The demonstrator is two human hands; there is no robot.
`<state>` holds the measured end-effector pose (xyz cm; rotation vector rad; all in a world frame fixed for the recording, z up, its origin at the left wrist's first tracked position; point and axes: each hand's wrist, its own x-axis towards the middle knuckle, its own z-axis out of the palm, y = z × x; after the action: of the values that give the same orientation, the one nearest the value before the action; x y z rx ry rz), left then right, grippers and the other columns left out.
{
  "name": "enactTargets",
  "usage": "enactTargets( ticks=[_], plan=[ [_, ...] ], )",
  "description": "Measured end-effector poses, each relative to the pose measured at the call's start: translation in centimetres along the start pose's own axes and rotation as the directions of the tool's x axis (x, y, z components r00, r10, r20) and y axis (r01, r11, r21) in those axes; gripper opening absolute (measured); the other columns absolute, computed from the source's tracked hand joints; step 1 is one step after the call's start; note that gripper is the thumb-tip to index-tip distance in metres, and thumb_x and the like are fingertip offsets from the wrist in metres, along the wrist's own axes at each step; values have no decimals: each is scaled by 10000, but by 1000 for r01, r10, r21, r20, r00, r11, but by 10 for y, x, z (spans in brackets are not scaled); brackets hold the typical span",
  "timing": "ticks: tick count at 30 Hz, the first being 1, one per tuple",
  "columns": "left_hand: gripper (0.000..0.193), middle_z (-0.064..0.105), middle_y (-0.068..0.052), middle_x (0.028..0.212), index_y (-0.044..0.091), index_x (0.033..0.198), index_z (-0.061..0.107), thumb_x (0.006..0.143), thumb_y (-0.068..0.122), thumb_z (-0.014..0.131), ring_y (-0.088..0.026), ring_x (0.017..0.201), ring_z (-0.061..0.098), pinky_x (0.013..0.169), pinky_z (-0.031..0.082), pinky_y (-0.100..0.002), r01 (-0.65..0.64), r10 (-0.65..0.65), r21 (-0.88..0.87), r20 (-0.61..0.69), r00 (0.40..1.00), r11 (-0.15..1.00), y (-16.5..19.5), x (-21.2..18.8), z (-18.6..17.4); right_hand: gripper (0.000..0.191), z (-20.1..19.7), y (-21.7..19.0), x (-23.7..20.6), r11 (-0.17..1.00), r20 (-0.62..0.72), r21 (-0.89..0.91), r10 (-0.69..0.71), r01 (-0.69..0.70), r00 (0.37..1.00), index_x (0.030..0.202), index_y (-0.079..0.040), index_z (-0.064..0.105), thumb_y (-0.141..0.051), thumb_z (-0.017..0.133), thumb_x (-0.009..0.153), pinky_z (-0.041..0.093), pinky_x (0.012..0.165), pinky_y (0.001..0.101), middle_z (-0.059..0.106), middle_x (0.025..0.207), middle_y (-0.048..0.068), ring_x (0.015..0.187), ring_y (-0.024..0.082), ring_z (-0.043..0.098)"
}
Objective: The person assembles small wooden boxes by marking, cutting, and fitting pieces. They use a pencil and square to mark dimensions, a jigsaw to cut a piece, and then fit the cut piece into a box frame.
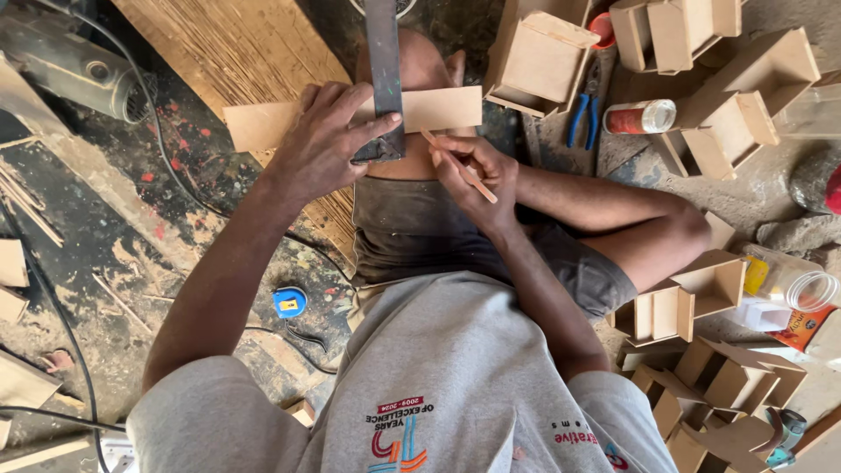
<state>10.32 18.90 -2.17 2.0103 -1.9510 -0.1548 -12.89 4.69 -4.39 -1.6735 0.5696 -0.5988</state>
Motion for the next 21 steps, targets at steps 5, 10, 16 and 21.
enactTargets(
  ticks=[5, 10, 16, 21],
  plan=[
    [791, 473, -85, 1432, 242, 1371, 724, 624, 288, 978, -269, 1253, 498, 1153, 406, -476, 13, -13, -48, 10, 1000, 999, -3, -1, 8, 193, 10, -4, 7, 991, 20, -116, -65, 67, 998, 1195, 17, 716, -37, 746, 1012, 573, 773, 214, 753, 1065, 83, 911, 62, 689],
    [792, 478, -73, 1434, 256, 1363, 726, 614, 298, 980, -269, 1261, 501, 1146, 406, -484, 22, -21, -34, 13, 1000, 999, -3, 0, 8, 204, 12, -5, 13, 991, 35, -121, -61, 65, 998, 1211, 15, 715, -39, 740, 1017, 585, 798, 231, 737, 1087, 100, 933, 80, 694],
    [776, 478, -87, 1423, 259, 1346, 725, 613, 297, 977, -282, 1252, 501, 1153, 405, -495, 19, -20, -48, -3, 1000, 999, -2, 0, 8, 152, 9, -10, 8, 966, 59, -260, 30, -14, 998, 1119, -3, 759, -34, 751, 970, 542, 643, 220, 777, 925, 84, 769, 90, 698],
    [796, 480, -84, 1426, 250, 1378, 720, 624, 290, 974, -275, 1265, 500, 1176, 402, -484, 39, -36, -64, 37, 999, 997, -1, -1, 7, 179, 11, -10, 4, 977, 11, -198, -79, 80, 997, 1172, 24, 713, -10, 728, 997, 587, 742, 198, 763, 1049, 101, 905, 82, 725]
  ],
)
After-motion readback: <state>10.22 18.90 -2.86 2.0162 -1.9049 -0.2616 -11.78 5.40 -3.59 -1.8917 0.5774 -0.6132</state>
